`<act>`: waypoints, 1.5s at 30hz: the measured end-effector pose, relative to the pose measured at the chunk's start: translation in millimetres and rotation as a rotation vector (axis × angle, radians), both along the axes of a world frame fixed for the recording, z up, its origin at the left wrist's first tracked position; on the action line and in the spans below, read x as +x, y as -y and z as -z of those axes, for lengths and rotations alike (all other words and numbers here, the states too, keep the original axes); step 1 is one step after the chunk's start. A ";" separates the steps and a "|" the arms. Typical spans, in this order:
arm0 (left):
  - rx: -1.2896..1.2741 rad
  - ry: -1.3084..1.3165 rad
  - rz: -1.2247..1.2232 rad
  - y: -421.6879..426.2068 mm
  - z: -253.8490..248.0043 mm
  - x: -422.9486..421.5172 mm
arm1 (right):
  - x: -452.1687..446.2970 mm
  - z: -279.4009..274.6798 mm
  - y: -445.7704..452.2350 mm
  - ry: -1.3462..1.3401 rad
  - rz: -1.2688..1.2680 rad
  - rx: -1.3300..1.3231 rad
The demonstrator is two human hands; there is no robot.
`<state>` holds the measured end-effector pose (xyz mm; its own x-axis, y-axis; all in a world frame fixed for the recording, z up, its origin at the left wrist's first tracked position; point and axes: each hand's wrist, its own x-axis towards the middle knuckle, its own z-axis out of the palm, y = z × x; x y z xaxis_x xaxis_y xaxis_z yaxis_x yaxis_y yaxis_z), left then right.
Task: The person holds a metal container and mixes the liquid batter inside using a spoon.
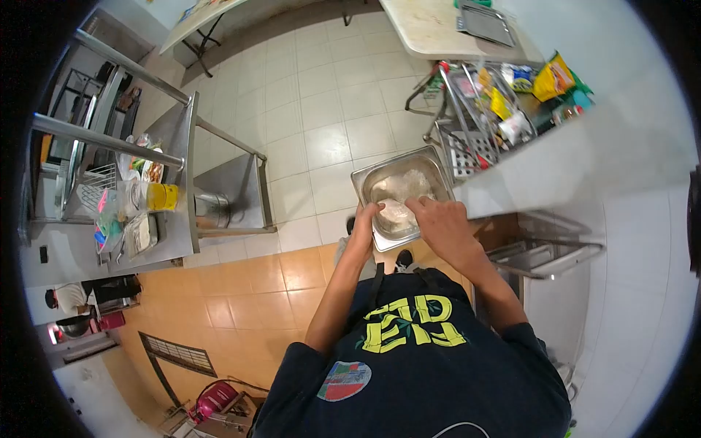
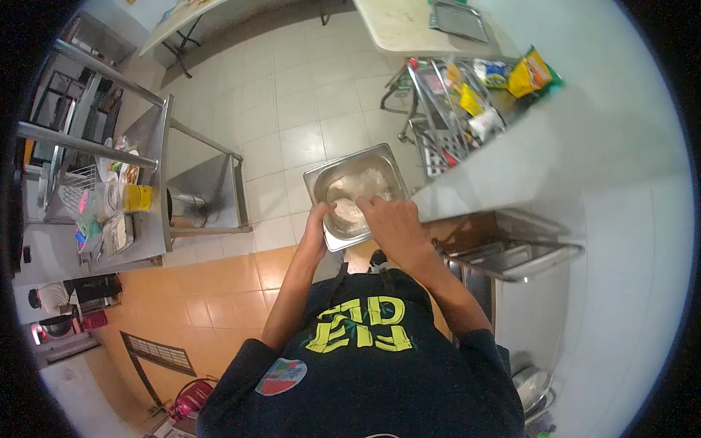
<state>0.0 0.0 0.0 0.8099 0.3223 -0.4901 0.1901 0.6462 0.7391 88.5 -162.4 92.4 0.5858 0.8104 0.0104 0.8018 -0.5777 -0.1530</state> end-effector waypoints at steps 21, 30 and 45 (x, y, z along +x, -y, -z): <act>0.172 0.001 -0.016 -499.6 -9.4 387.8 | 398.4 -19.7 -466.1 -0.038 -0.170 0.105; 0.162 0.009 -0.035 -659.4 14.6 588.3 | 599.6 -21.3 -622.5 -0.051 -0.160 0.139; 0.165 0.046 -0.270 -946.4 9.7 849.5 | 910.3 16.8 -960.2 0.199 -0.218 0.195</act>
